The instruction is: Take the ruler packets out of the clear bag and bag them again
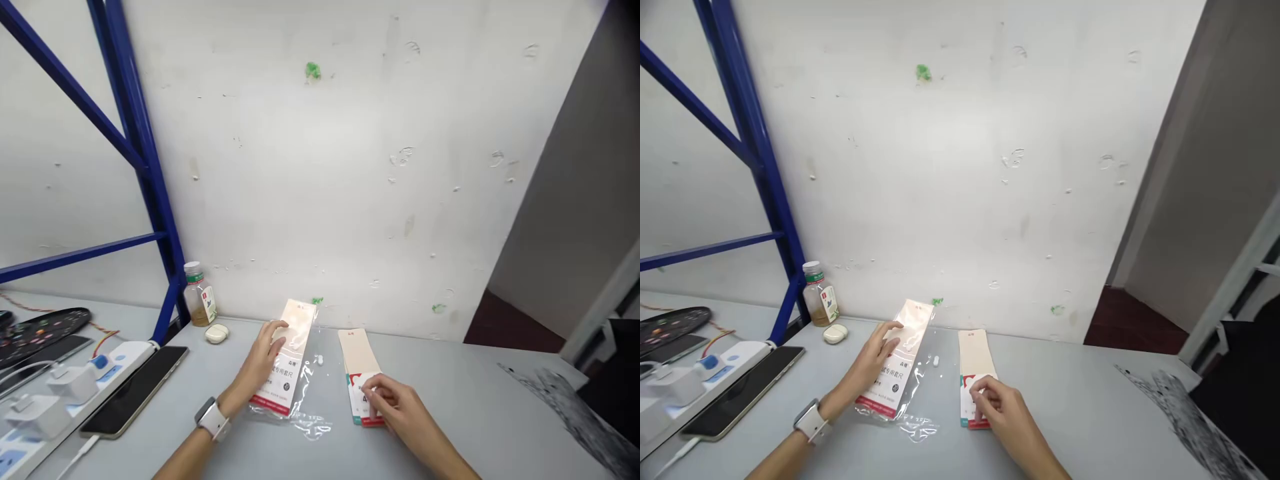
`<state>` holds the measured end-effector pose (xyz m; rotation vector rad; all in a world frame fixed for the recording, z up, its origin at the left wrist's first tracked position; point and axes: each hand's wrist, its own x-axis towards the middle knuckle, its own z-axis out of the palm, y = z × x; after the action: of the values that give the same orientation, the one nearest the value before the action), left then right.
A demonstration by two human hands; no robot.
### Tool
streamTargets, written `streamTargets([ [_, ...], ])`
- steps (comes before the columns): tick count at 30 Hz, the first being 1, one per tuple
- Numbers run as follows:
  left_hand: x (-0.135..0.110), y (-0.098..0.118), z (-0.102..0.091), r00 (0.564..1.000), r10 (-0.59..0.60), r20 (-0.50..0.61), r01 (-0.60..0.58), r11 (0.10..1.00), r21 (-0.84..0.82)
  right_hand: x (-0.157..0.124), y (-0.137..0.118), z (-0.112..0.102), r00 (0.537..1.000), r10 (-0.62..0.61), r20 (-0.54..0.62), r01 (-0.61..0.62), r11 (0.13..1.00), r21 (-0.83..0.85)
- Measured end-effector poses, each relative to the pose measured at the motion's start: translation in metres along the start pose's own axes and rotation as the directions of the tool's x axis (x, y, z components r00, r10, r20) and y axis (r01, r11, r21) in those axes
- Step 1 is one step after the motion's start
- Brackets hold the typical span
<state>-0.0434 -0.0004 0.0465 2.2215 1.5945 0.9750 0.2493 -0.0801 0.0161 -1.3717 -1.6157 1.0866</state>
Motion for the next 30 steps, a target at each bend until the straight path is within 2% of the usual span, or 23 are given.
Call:
streamTargets([
  [3,0.004,-0.021,-0.007,0.998,-0.069,-0.011,0.070,0.981,0.181,0.000,0.003,-0.009,0.998,-0.022,-0.059,0.008,0.973,-0.232],
  [6,0.002,-0.031,-0.002,0.994,-0.106,0.019,0.095,0.944,0.315,-0.002,0.003,-0.016,0.994,0.018,-0.111,-0.060,0.921,-0.385],
  [11,-0.003,-0.037,0.011,0.993,-0.058,0.107,0.008,0.906,0.424,-0.003,0.004,-0.023,0.987,0.144,-0.069,-0.160,0.885,-0.436],
  [15,-0.003,-0.040,0.012,0.992,-0.049,0.113,-0.010,0.882,0.471,0.000,0.004,-0.025,0.985,0.169,-0.042,-0.171,0.897,-0.408],
  [18,-0.003,-0.031,0.016,0.997,-0.020,0.081,-0.022,0.871,0.491,0.002,0.006,-0.025,0.982,0.185,-0.042,-0.187,0.900,-0.394],
  [21,-0.010,-0.010,0.026,0.985,0.103,0.137,-0.154,0.885,0.440,0.003,0.007,-0.026,0.981,0.192,-0.041,-0.193,0.904,-0.381],
  [23,-0.017,0.005,0.032,0.942,0.242,0.231,-0.307,0.901,0.306,0.004,0.008,-0.027,0.983,0.178,-0.047,-0.183,0.913,-0.364],
  [25,-0.023,0.016,0.035,0.901,0.322,0.292,-0.387,0.900,0.201,0.004,0.009,-0.028,0.986,0.153,-0.067,-0.166,0.935,-0.315],
  [27,-0.027,0.024,0.036,0.884,0.342,0.319,-0.405,0.901,0.155,0.005,0.010,-0.029,0.987,0.128,-0.092,-0.148,0.956,-0.255],
  [30,-0.028,0.028,0.035,0.895,0.312,0.319,-0.384,0.902,0.196,0.007,0.011,-0.028,0.989,0.101,-0.111,-0.119,0.980,-0.162],
])
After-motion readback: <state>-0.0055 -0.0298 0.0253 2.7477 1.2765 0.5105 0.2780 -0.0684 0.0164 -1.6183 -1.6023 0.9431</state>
